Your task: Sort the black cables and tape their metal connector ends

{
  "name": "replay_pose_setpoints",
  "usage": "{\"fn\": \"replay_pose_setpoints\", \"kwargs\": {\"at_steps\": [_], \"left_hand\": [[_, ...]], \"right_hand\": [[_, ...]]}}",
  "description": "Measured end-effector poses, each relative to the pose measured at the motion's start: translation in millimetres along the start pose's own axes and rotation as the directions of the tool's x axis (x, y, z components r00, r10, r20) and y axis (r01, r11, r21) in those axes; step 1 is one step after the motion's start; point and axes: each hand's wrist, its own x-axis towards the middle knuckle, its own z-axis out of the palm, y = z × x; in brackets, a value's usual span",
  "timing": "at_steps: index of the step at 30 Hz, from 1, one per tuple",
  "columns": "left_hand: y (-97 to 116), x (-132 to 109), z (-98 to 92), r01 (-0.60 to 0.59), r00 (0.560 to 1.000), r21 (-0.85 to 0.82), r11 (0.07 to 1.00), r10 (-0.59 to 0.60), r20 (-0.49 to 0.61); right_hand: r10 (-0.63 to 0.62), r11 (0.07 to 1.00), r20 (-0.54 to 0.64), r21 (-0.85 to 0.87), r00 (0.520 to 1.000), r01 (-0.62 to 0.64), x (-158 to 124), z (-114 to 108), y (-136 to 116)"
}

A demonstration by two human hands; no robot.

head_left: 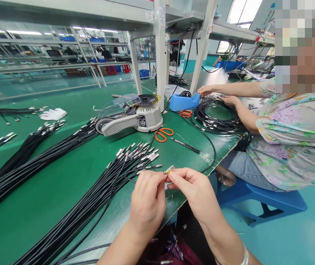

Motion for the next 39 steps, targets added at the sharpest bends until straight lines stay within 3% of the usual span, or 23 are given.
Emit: {"fn": "replay_pose_setpoints", "kwargs": {"at_steps": [19,29,39], "left_hand": [[-0.2,-1.9,-1.5,0.001,1.0,0.017,1.0,-0.002,0.03],[-3.0,-4.6,0.5,-0.053,0.998,0.026,0.998,0.052,0.028],[-7.6,-3.2,2.5,-0.1,0.995,0.061,0.993,0.1,-0.003]], "right_hand": [[0.0,1.0,0.003,-0.017,1.0,0.0,3.6,1.2,3.7],[0.055,0.996,0.025,0.075,0.998,-0.057,6.7,5.0,3.6],[0.132,0.98,0.149,0.126,0.98,-0.152,8.4,5.3,1.9]]}}
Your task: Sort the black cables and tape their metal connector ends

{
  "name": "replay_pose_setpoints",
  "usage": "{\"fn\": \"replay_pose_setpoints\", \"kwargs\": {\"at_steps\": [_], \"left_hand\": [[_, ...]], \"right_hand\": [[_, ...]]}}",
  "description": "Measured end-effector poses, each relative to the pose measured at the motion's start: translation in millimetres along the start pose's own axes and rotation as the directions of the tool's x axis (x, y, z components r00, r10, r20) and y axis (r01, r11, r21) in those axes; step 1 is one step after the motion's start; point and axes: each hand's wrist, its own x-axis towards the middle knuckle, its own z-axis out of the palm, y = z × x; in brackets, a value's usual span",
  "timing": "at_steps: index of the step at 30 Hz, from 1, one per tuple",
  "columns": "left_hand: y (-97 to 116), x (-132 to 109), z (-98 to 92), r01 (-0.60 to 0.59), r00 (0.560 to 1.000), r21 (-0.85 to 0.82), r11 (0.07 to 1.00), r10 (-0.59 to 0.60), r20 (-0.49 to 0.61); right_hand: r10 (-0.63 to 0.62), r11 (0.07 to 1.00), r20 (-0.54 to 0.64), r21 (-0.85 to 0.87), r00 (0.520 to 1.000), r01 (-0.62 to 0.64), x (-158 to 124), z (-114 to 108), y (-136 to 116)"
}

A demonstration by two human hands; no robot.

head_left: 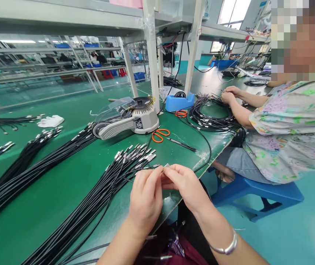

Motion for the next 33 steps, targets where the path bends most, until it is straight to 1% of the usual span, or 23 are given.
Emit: {"fn": "replay_pose_setpoints", "kwargs": {"at_steps": [3,5,9,12,14,17,19,22,24,29,33], "left_hand": [[-2,-2,0.2,0.014,1.0,0.052,0.999,-0.015,0.02],[-4,-3,-0.1,0.022,0.999,0.064,0.998,-0.024,0.025],[-3,-4,-0.7,0.048,0.998,0.071,0.996,-0.05,0.024],[0,-1,-0.7,0.081,0.996,0.077,0.994,-0.084,0.026],[2,1,-0.6,0.107,0.993,0.095,0.99,-0.111,0.035],[2,3,-0.9,0.126,0.989,0.13,0.983,-0.134,0.056],[2,4,-1.4,0.125,0.988,0.141,0.982,-0.136,0.069],[3,3,-2.0,0.119,0.988,0.143,0.983,-0.131,0.081],[4,4,-2.2,0.116,0.988,0.138,0.984,-0.128,0.081],[6,6,-2.2,0.121,0.987,0.12,0.985,-0.132,0.088],[7,6,-2.5,0.169,0.978,0.078,0.983,-0.177,0.108]], "right_hand": [[-0.001,0.999,-0.018,0.055,1.0,0.002,-4,1,0],[0.001,0.993,-0.027,0.12,1.0,0.002,-8,2,0],[0.004,0.962,0.003,0.272,1.0,-0.004,-20,4,2],[-0.005,0.938,0.011,0.346,1.0,0.001,-27,1,6],[-0.006,0.933,0.001,0.361,1.0,0.005,-29,-3,9],[-0.017,0.946,-0.023,0.322,1.0,0.023,-29,-8,14],[-0.053,0.962,-0.056,0.266,0.997,0.066,-27,-9,15],[-0.109,0.978,-0.131,0.161,0.985,0.129,-21,-6,14],[-0.114,0.985,-0.163,0.113,0.98,0.134,-17,-3,13],[-0.098,0.992,-0.181,0.061,0.979,0.11,-9,1,17],[-0.158,0.987,-0.188,-0.006,0.969,0.16,-9,-2,22]]}}
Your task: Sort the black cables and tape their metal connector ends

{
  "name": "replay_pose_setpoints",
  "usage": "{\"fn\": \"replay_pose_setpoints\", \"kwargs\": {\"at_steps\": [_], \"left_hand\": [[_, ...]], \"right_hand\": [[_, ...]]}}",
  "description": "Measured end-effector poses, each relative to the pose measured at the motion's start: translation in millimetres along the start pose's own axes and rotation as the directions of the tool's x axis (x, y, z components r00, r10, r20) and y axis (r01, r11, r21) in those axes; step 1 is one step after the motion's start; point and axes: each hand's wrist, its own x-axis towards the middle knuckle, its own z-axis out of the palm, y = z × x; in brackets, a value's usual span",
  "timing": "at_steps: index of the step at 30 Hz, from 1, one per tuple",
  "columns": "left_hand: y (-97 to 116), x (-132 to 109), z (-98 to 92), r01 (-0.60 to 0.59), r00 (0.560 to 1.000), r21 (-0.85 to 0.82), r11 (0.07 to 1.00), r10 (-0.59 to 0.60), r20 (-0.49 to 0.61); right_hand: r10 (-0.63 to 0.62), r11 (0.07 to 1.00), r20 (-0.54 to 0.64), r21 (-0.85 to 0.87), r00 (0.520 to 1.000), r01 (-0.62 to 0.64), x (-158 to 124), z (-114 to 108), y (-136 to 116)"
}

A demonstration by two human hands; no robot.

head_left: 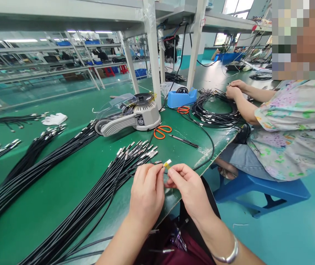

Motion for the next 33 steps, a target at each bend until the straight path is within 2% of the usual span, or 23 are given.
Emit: {"fn": "replay_pose_setpoints", "kwargs": {"at_steps": [5,9,12,15,18,20,24,27,29,33], "left_hand": [[5,2,-4.6,0.174,0.981,-0.139,0.975,-0.159,0.111],[11,6,-9.6,0.371,0.918,-0.217,0.903,-0.323,0.229],[13,8,-11.8,0.549,0.828,-0.299,0.781,-0.458,0.325],[15,8,-13.2,0.679,0.732,-0.384,0.626,-0.535,0.421],[16,10,-13.8,0.743,0.669,-0.471,0.477,-0.566,0.482],[16,11,-13.6,0.758,0.645,-0.52,0.393,-0.567,0.513],[16,11,-12.4,0.755,0.638,-0.579,0.306,-0.544,0.545],[17,11,-11.4,0.756,0.636,-0.584,0.294,-0.539,0.552],[18,10,-10.5,0.747,0.654,-0.561,0.358,-0.552,0.518],[20,7,-9.0,0.693,0.719,-0.495,0.525,-0.559,0.414]], "right_hand": [[-0.092,0.987,0.005,-0.129,0.996,0.091,-1,-3,-2],[-0.114,0.981,0.016,-0.157,0.993,0.115,-1,-4,-5],[-0.117,0.981,0.026,-0.156,0.993,0.12,-1,-4,-7],[-0.121,0.98,0.032,-0.157,0.992,0.124,-2,-3,-8],[-0.125,0.981,0.037,-0.147,0.991,0.129,-2,-3,-9],[-0.124,0.982,0.037,-0.137,0.992,0.128,-3,-2,-9],[-0.119,0.983,0.041,-0.136,0.992,0.124,-3,-2,-11],[-0.116,0.98,0.04,-0.158,0.992,0.121,-4,-2,-13],[-0.12,0.979,0.032,-0.164,0.992,0.124,-5,-2,-14],[-0.125,0.982,0.019,-0.139,0.992,0.126,-9,-2,-16]]}}
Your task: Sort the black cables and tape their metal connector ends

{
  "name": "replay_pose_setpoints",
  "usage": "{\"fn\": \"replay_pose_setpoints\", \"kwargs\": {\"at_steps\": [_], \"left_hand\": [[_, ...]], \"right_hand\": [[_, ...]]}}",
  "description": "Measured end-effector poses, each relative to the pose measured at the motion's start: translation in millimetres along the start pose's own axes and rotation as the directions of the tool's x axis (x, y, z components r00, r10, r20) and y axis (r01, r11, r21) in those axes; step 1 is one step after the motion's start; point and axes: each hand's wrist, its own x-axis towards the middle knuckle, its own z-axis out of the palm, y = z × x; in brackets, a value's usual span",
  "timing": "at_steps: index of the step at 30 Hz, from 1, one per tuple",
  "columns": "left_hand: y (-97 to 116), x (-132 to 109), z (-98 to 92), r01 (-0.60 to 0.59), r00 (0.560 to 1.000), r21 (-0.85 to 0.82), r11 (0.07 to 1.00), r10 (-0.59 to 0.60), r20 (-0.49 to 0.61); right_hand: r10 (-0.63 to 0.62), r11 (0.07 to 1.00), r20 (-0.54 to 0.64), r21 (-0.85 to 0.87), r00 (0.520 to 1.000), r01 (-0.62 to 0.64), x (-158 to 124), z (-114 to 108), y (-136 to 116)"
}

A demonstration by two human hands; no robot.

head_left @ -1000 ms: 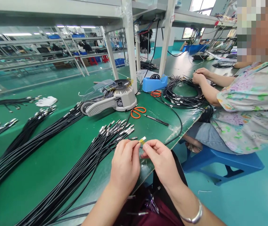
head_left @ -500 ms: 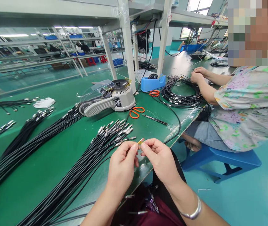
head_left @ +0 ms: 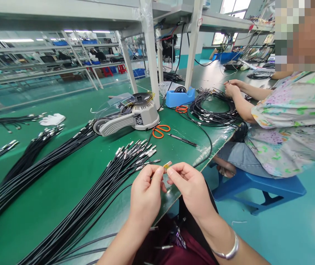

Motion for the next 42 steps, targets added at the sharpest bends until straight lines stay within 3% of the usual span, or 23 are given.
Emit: {"fn": "replay_pose_setpoints", "kwargs": {"at_steps": [15,30,37,42], "left_hand": [[1,-1,2.4,0.004,1.0,-0.049,0.999,-0.005,-0.027],[9,-2,3.4,0.064,0.998,-0.205,0.977,-0.059,0.033],[4,0,-0.4,0.193,0.974,-0.443,0.876,-0.116,0.196],[6,3,-6.0,0.349,0.919,-0.53,0.773,-0.172,0.354]], "right_hand": [[-0.011,0.997,0.02,0.076,1.0,0.009,-5,6,-8],[0.011,0.998,0.002,0.061,1.0,-0.011,-3,6,-8],[-0.001,0.998,0.025,0.059,1.0,-0.001,-2,4,-6],[-0.057,0.998,0.054,-0.011,0.997,0.057,0,-4,0]]}}
